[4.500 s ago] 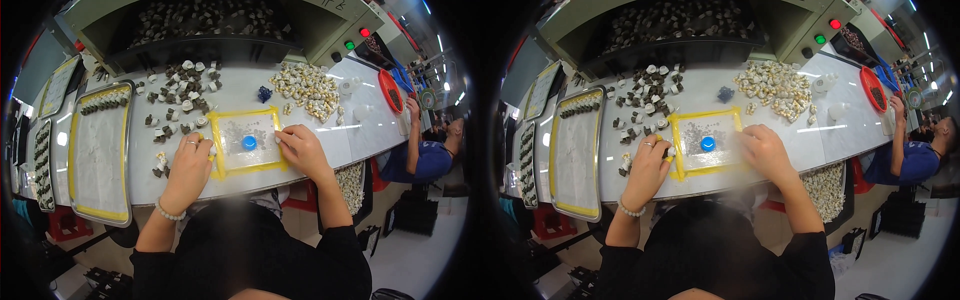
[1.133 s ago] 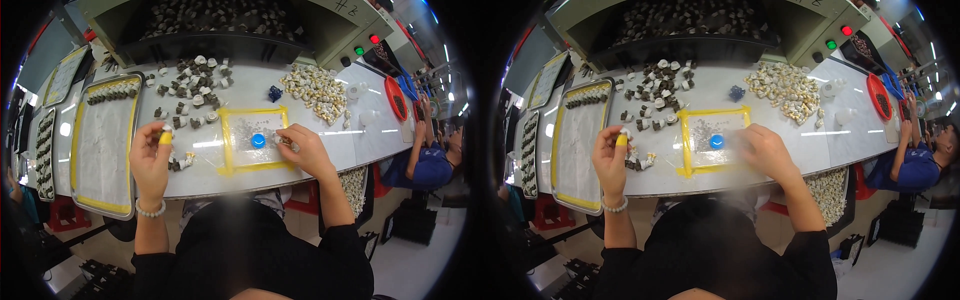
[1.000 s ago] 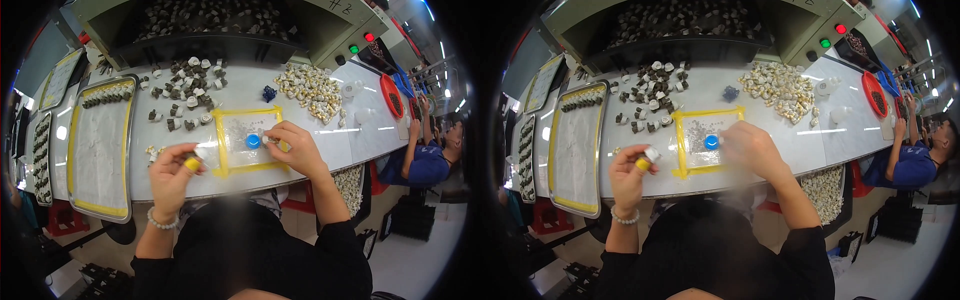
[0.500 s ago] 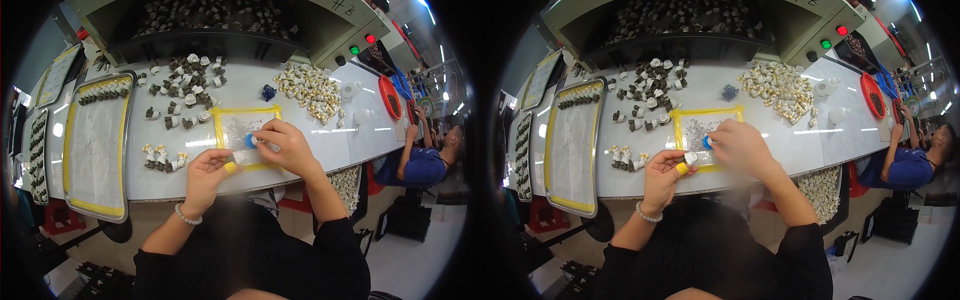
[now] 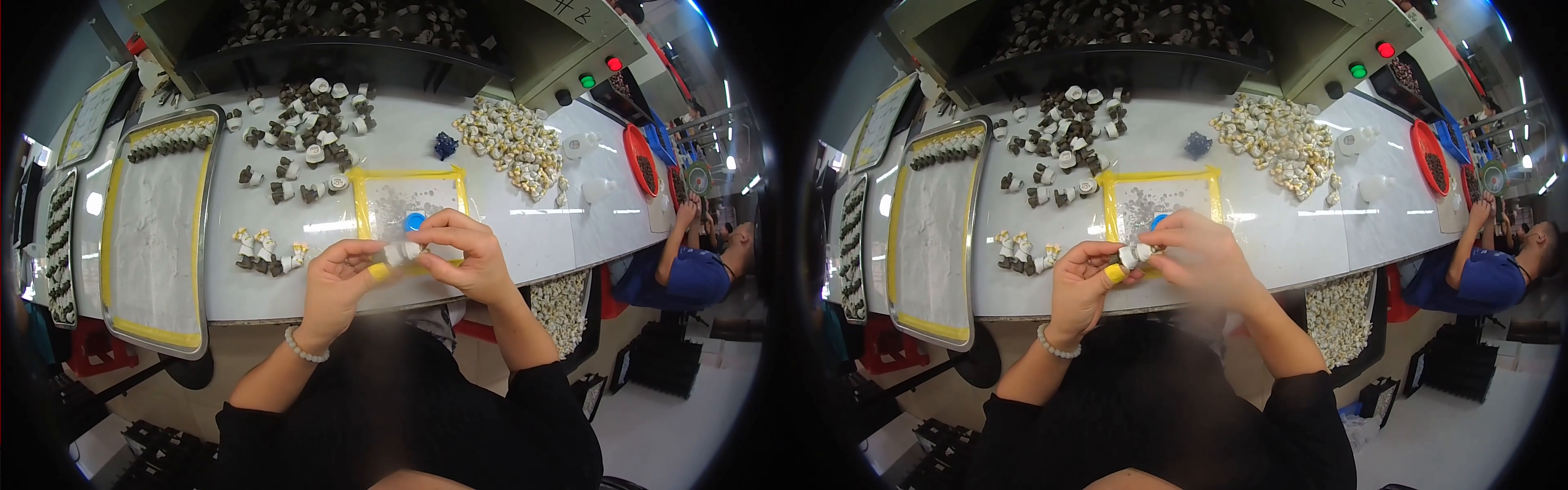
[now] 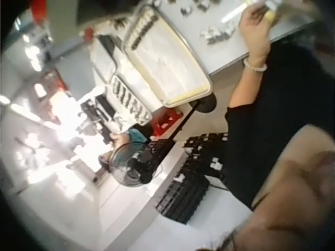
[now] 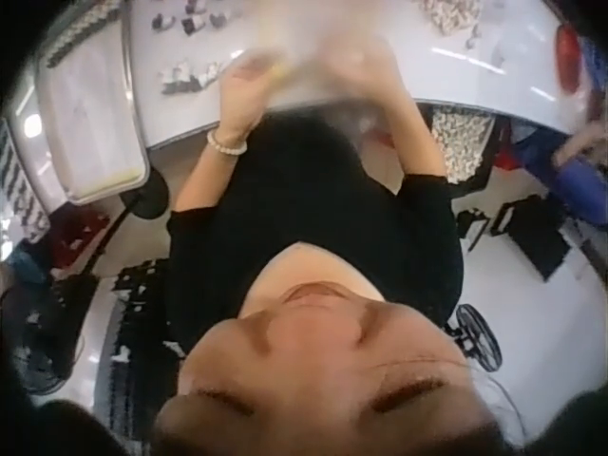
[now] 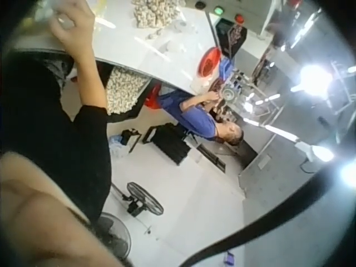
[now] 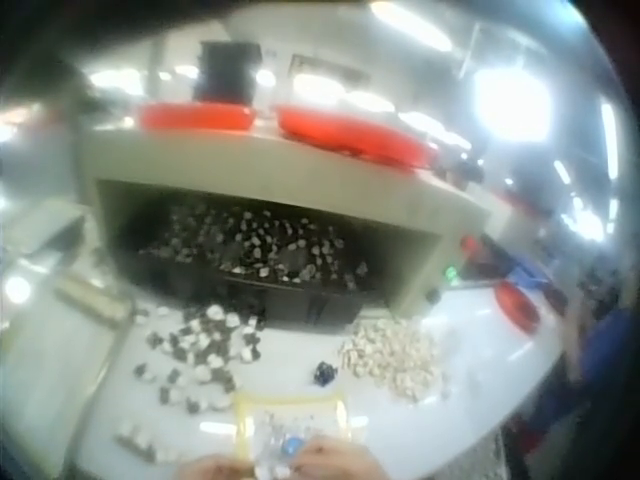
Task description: The person assembles small white and gray components by gluing them together with a glue applicator, then organizes the assembled parts onto a tray.
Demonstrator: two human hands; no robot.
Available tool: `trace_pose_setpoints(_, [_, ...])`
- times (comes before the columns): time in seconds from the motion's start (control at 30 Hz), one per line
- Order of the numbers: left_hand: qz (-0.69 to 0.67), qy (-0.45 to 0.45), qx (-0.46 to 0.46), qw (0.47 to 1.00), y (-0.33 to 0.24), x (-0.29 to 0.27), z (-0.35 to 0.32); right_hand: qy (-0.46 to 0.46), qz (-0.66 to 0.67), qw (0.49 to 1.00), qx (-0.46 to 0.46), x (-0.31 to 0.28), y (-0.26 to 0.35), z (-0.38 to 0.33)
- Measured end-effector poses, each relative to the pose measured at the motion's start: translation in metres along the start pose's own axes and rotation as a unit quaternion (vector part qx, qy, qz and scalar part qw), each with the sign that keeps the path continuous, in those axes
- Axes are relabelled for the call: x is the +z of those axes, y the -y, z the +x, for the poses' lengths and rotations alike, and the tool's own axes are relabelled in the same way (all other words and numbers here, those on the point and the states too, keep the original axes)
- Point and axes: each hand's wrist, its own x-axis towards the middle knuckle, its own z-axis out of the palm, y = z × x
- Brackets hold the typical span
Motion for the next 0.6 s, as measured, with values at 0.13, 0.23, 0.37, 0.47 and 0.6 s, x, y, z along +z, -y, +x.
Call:
trace_pose_setpoints(0.13, [-0.002, 0.006, 0.003, 1.0, -0.001, 0.0005, -0.0002, 0.002, -0.006, 1.0, -0.007, 0.0006, 0.0013, 0.0007])
trace_pose_setpoints(0.23, [-0.003, 0.009, 0.007, 1.0, -0.0013, 0.0011, -0.0014, 0.004, -0.018, 1.0, -0.012, 0.001, 0.0013, -0.0008])
trace_pose_setpoints(0.37, [-0.008, 0.008, 0.001, 1.0, -0.0001, -0.0003, 0.0001, 0.006, -0.051, 0.999, -0.017, 0.0016, 0.0036, 0.0])
trace_pose_setpoints(0.47, [0.003, 0.008, 0.009, 1.0, 0.0029, -0.0031, -0.0011, 0.011, -0.075, 0.996, -0.048, 0.0012, 0.0038, -0.0015])
trace_pose_setpoints(0.6, [0.01, 0.005, 0.006, 1.0, 0.0033, -0.0031, -0.001, 0.007, -0.08, 0.995, -0.065, 0.0009, 0.0041, -0.001])
